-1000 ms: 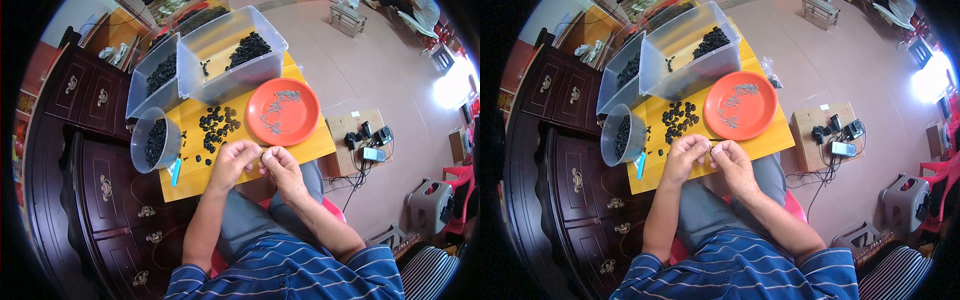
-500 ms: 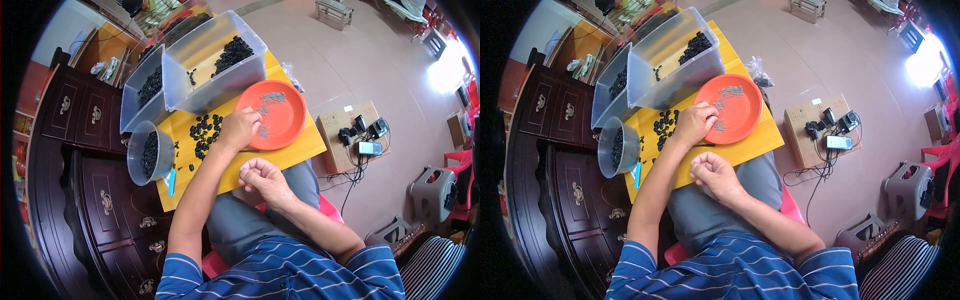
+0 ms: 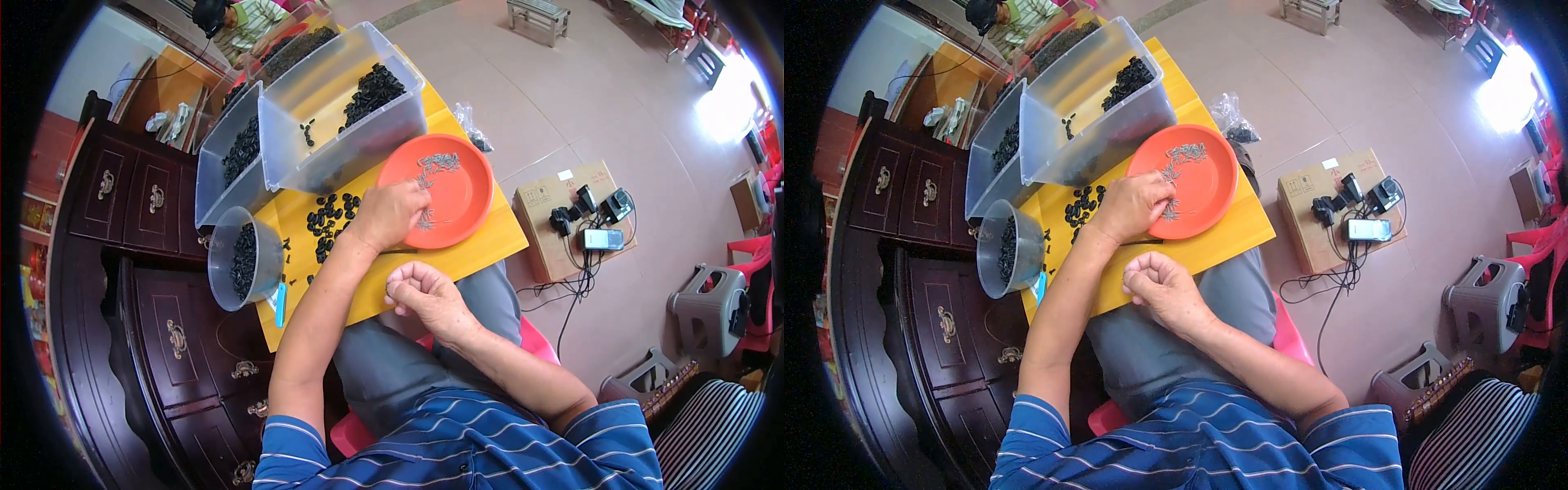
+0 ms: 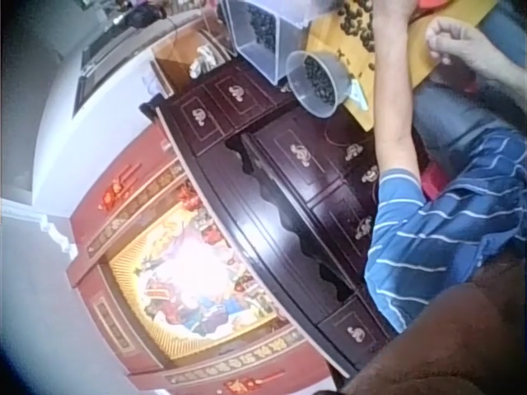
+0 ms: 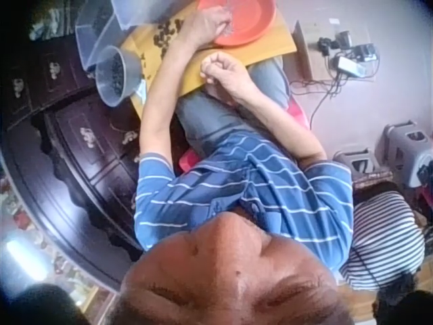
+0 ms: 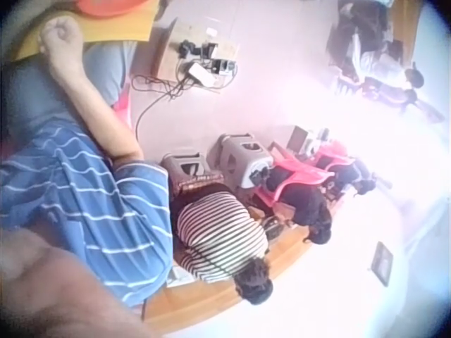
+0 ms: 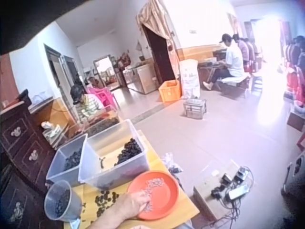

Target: The person assembles components by taking plastic pieces and pins from containers and a plate, then fitting the pins into the plastic pieces by hand.

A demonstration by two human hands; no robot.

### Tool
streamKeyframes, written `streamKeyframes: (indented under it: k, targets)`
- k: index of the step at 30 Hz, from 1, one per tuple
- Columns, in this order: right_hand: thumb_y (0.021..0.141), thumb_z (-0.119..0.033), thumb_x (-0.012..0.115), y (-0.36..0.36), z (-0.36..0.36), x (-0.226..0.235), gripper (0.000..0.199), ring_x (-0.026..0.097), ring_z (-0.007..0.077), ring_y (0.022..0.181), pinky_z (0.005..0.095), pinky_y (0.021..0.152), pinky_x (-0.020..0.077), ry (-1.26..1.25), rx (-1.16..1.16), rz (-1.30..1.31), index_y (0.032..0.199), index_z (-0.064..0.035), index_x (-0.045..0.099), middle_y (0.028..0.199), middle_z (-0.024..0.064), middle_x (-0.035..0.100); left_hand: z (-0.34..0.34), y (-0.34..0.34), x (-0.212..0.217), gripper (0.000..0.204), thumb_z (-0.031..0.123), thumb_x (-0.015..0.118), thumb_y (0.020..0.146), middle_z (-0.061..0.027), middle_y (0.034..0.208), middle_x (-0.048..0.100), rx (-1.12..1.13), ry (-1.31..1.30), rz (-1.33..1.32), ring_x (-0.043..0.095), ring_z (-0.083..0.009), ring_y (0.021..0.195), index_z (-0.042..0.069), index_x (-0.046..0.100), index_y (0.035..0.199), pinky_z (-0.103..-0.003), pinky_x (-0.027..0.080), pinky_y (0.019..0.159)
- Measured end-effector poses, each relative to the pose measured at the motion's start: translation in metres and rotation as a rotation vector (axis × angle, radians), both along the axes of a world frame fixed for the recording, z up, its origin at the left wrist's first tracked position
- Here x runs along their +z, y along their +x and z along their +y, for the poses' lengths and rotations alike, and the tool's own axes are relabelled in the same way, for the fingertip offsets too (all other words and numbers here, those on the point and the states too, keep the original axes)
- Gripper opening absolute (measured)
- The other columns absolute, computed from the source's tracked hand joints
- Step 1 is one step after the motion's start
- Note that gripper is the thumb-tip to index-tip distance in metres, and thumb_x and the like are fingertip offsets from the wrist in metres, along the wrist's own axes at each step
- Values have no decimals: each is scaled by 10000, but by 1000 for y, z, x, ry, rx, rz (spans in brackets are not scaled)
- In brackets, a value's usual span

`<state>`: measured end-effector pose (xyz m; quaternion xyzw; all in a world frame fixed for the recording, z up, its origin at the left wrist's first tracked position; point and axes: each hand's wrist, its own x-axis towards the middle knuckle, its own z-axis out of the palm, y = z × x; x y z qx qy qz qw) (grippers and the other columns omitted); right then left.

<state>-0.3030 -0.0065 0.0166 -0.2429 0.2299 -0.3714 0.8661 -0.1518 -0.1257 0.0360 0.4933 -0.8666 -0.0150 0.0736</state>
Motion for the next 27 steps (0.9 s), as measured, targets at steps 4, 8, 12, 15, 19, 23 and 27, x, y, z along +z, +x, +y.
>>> streamKeyframes:
  k: [4, 8, 12, 15, 19, 23, 27]
  targets:
    - [998, -127, 633, -1, -1, 0, 94, 601, 60, 807, 205, 729, 489, -16, 24, 9, 1042, -52, 596, 930, 8, 643, -1, 2, 2, 70, 156, 695, 825, -35, 886, 673, -35, 51, 2, 688, -276, 838, 148, 722, 889, -427, 556, 687]
    - [996, -128, 640, 0, 0, 1, 100, 600, 59, 807, 204, 725, 486, -5, 12, 23, 1043, -50, 597, 927, 8, 644, -4, 3, 3, 63, 155, 691, 828, -42, 884, 668, -55, 69, 5, 687, -277, 852, 131, 707, 884, -427, 554, 689]
    - [992, -126, 646, 1, 0, 3, 109, 600, 61, 805, 205, 724, 485, -4, 1, 37, 1050, -47, 599, 928, 10, 645, -9, 0, 4, 72, 150, 669, 826, -80, 887, 672, -77, 84, -28, 686, -308, 870, 84, 675, 853, -454, 557, 717]
    - [991, -129, 648, -1, 1, 4, 114, 599, 64, 797, 207, 726, 486, 5, 31, 76, 1053, -46, 601, 926, 15, 648, -15, -3, 3, 93, 139, 646, 826, -122, 893, 683, -60, 121, -72, 685, -338, 877, 51, 668, 848, -481, 558, 741]
    - [991, -133, 650, 0, 1, 2, 117, 595, 65, 789, 210, 727, 487, -36, 20, 90, 1055, -47, 603, 922, 21, 652, -16, -2, 2, 124, 128, 638, 812, -170, 900, 679, -12, 158, -63, 674, -370, 876, 34, 641, 893, -493, 546, 746]
    - [995, -145, 649, 0, 0, 1, 127, 588, 67, 780, 215, 731, 490, -46, 7, 84, 1065, -49, 604, 920, 24, 656, 3, 8, 12, 115, 102, 604, 800, -137, 838, 652, 82, 67, 196, 653, -368, 768, 40, 573, 891, -470, 530, 689]
    - [1003, -158, 644, -2, -1, 3, 129, 583, 69, 775, 217, 740, 492, -58, -12, 89, 1075, -60, 604, 923, 23, 659, 41, 15, 25, 119, -18, 567, 774, -119, 777, 606, 128, 38, 559, 629, -274, 670, 31, 544, 879, -364, 517, 619]
